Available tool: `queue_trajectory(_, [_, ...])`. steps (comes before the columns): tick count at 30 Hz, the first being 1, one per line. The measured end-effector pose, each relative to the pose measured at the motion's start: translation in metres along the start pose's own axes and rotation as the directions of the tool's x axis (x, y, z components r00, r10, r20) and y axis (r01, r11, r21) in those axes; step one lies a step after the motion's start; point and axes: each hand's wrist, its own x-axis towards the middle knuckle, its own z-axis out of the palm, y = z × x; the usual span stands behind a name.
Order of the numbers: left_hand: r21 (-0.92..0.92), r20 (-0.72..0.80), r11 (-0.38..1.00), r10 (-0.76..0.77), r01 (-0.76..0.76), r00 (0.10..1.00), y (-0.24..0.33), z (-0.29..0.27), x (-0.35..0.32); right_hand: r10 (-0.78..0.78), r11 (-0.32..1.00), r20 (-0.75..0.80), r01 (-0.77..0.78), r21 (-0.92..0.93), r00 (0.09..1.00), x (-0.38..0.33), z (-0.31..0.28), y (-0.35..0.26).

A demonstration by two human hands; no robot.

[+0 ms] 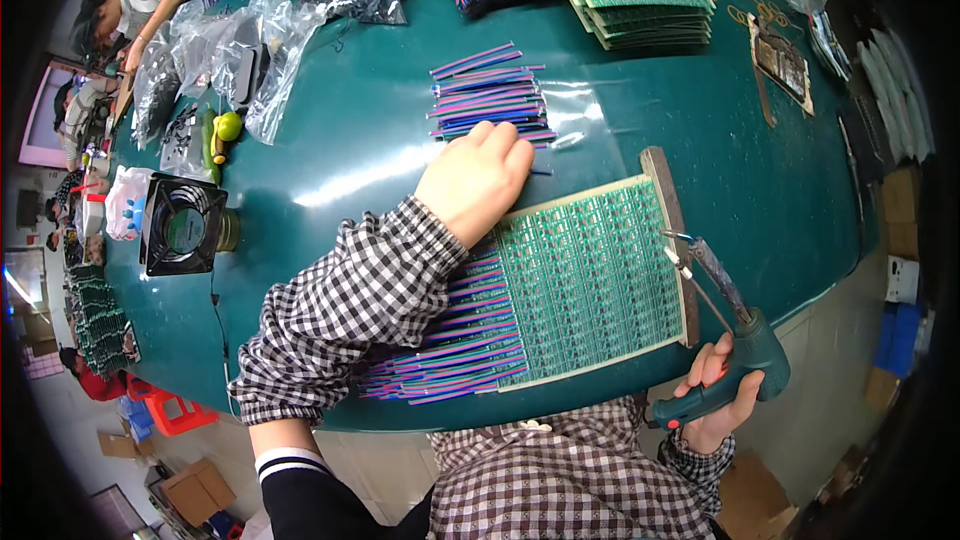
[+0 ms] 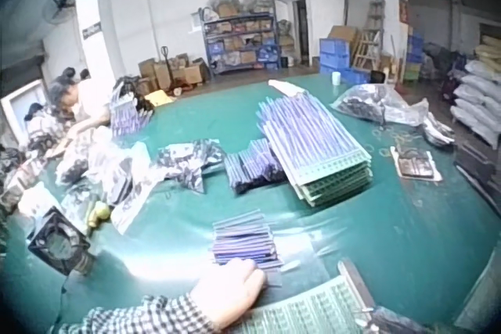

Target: The person picks up ribbon cables, positions them onto a circuit board by hand, and solders them using a soldering iron.

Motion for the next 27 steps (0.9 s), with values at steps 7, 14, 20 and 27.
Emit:
queue_trajectory(7, [0.266, 0.036, 0.946, 0.183, -0.186, 0.982, 0.002, -0.03, -0.01, -0.01, 0.999, -0.028, 0.009, -0.04, 1.0, -0.02, 0.005, -0.003])
queue_trajectory(14, [-0.188, -0.03, 0.982, 0.001, -0.006, 1.0, 0.104, -0.081, -0.099, 0.032, 0.998, -0.032, -0.034, -0.059, 0.999, -0.051, -0.013, -0.004])
queue_trajectory(20, [-0.027, -0.097, 0.999, 0.033, -0.036, 0.995, 0.146, -0.03, -0.149, 0.188, 0.973, 0.067, -0.177, -0.15, 0.98, -0.069, 0.0, -0.012])
queue_trajectory(27, [-0.005, -0.192, 0.999, -0.04, 0.04, 0.981, 0.154, -0.021, -0.151, 0.18, 0.906, 0.1, -0.126, -0.404, 0.979, -0.101, -0.002, -0.011])
